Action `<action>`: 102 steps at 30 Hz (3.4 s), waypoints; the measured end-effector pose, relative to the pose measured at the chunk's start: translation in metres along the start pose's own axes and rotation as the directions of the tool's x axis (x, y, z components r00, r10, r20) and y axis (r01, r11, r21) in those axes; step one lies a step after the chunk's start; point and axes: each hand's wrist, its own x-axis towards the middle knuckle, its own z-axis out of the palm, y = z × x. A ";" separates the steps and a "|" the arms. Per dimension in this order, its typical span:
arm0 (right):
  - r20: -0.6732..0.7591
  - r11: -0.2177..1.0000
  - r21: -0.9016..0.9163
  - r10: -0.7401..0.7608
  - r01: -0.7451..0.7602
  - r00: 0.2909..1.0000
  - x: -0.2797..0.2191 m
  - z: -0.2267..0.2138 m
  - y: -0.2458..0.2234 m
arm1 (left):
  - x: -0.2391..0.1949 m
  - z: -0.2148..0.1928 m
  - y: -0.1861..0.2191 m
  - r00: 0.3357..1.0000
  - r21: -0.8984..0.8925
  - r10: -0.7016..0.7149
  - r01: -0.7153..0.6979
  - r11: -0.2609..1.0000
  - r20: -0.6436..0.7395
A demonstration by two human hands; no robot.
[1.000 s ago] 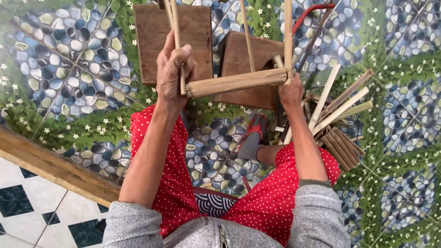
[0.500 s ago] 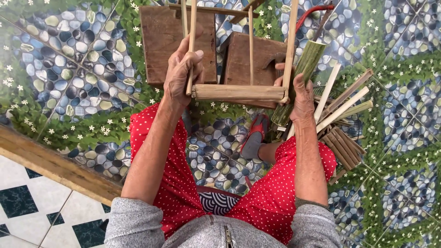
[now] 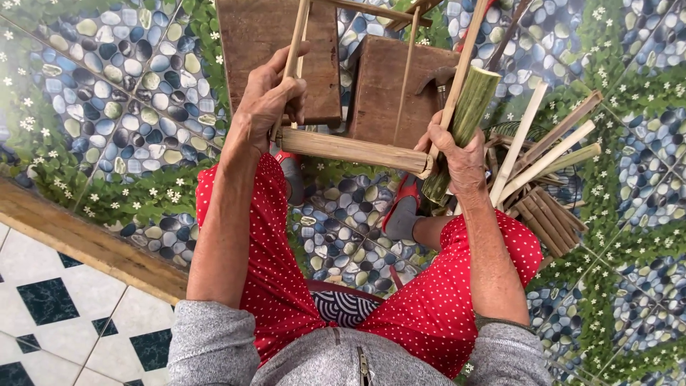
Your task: The person assembles a small bamboo frame by hand, inserting split bamboo strips into a wooden jig and tapping them with a hammer. They repeatedly adjust the frame, remove and reinsert pieces, and use a metal rod to align the components.
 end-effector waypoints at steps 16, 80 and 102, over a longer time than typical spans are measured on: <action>-0.124 0.988 0.155 0.023 -0.003 0.992 -0.012 0.004 -0.010 | -0.030 0.011 0.003 0.999 -0.120 0.003 -0.009 0.993 -0.047; -0.137 0.990 0.000 0.140 -0.142 0.981 -0.007 0.019 -0.018 | -0.021 0.003 0.002 0.987 0.135 0.065 -0.045 0.990 -0.147; -0.238 0.656 -0.064 0.722 -0.752 0.650 -0.154 0.115 0.162 | 0.016 -0.007 -0.010 0.988 0.107 0.151 -0.147 0.983 -0.030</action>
